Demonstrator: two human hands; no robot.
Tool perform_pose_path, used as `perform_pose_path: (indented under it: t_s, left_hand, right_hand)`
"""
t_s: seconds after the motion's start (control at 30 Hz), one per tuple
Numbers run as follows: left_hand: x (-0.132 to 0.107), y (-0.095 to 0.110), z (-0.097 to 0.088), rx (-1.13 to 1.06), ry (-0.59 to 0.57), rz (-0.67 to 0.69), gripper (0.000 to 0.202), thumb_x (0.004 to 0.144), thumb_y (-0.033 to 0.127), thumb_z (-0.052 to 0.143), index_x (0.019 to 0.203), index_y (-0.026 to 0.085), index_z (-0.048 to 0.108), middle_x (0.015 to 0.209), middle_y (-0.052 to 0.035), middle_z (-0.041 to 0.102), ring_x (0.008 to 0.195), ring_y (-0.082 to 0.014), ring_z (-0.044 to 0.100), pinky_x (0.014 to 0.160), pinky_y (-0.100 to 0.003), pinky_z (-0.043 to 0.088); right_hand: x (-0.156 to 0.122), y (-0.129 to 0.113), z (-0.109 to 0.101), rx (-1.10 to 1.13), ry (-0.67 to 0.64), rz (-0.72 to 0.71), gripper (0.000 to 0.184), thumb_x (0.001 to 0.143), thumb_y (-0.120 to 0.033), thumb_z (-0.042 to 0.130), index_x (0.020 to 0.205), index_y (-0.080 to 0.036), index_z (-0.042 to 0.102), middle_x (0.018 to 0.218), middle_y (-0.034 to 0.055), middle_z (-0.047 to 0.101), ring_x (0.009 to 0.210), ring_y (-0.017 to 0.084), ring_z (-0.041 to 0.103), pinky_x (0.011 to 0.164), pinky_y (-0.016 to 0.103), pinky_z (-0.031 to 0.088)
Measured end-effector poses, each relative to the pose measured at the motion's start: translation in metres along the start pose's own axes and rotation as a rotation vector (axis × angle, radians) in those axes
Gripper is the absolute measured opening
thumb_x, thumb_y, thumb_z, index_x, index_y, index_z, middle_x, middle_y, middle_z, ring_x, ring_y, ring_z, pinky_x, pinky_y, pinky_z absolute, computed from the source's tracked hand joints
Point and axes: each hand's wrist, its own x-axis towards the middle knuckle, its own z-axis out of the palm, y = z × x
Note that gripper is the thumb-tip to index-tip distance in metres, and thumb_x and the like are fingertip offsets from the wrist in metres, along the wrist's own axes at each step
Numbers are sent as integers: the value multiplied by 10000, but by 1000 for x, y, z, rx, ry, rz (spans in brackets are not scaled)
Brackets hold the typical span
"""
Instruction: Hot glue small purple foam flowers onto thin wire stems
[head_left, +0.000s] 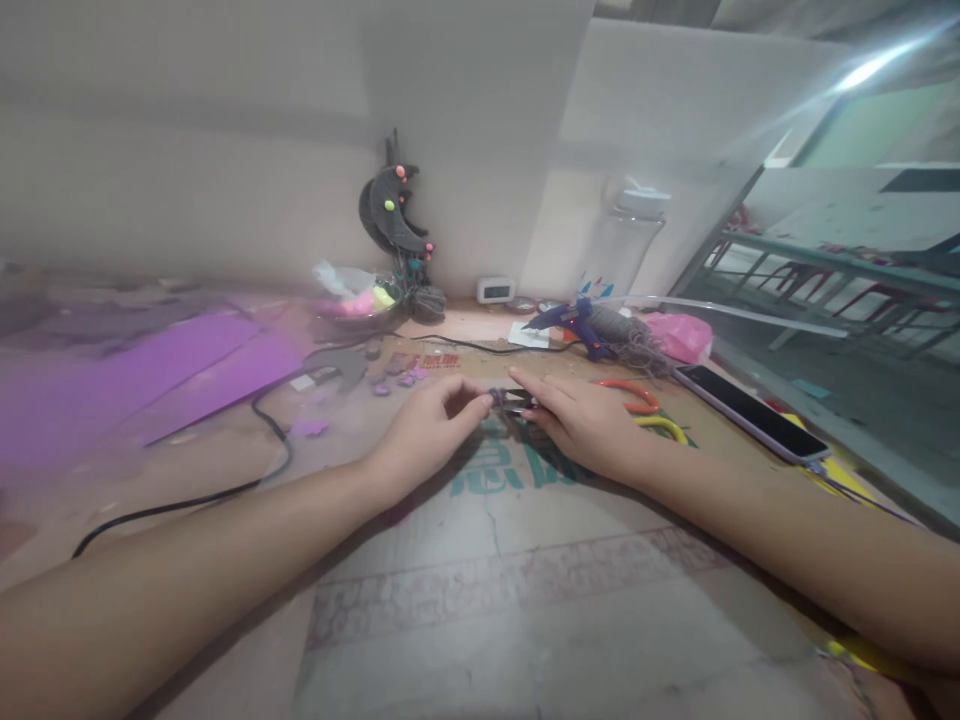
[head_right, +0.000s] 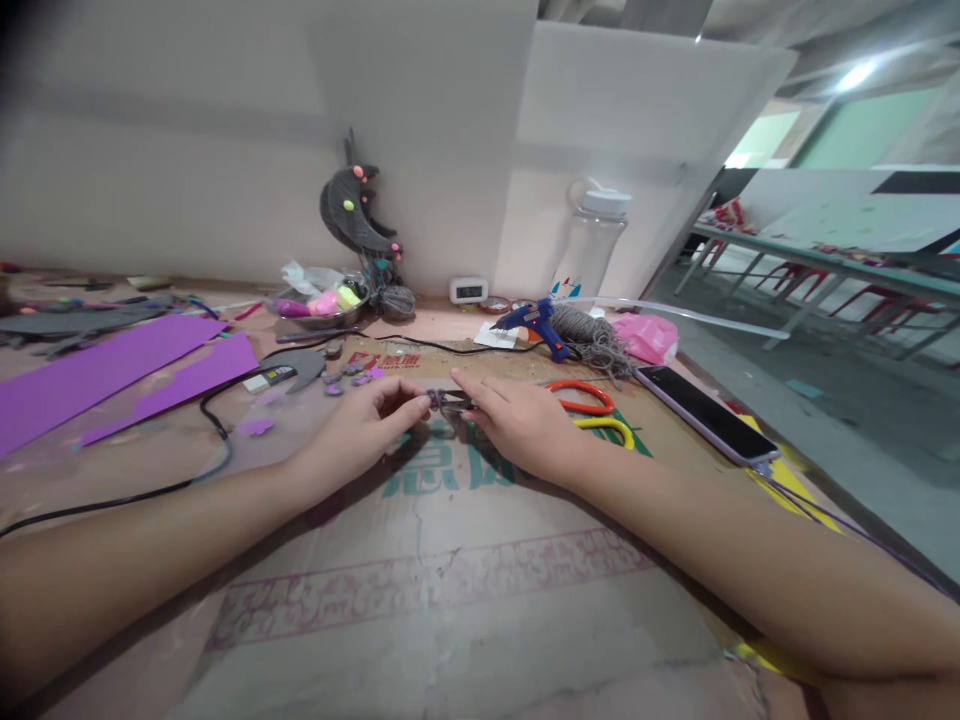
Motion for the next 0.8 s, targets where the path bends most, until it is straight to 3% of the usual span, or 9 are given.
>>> perform_pose_path:
  t_s: [0.33, 0.53, 0.8]
  left_hand:
    - [-1, 4, 0, -5, -54, 22, 219, 912, 363, 538, 821, 183, 622, 822, -20, 678, 720, -156, 591, 674, -280, 433]
    - [-1, 2, 1, 12, -64, 20, 206, 911, 356, 545, 830, 187, 631, 814, -6, 667, 708, -143, 569, 675, -278, 421]
    - [-1, 2, 1, 13, -69, 6, 206, 911, 360, 549, 832, 189, 631, 806, -4, 663, 719, -146, 574, 687, -284, 422]
  right_hand:
    - [1, 0, 2, 1, 27, -44, 407, 1010, -264, 400, 1363, -91, 509, 949, 141, 727, 800, 232, 687, 665, 351, 562]
    - [1, 1, 4, 15, 13, -44, 426, 1000, -250, 423, 1400, -111, 475, 992, 151, 727, 829, 242, 696, 678, 366, 572]
    - [1, 0, 3, 36, 12, -44, 381, 1001, -254, 427, 1343, -125, 533, 1035, 150, 733, 870, 236, 708, 710, 367, 582]
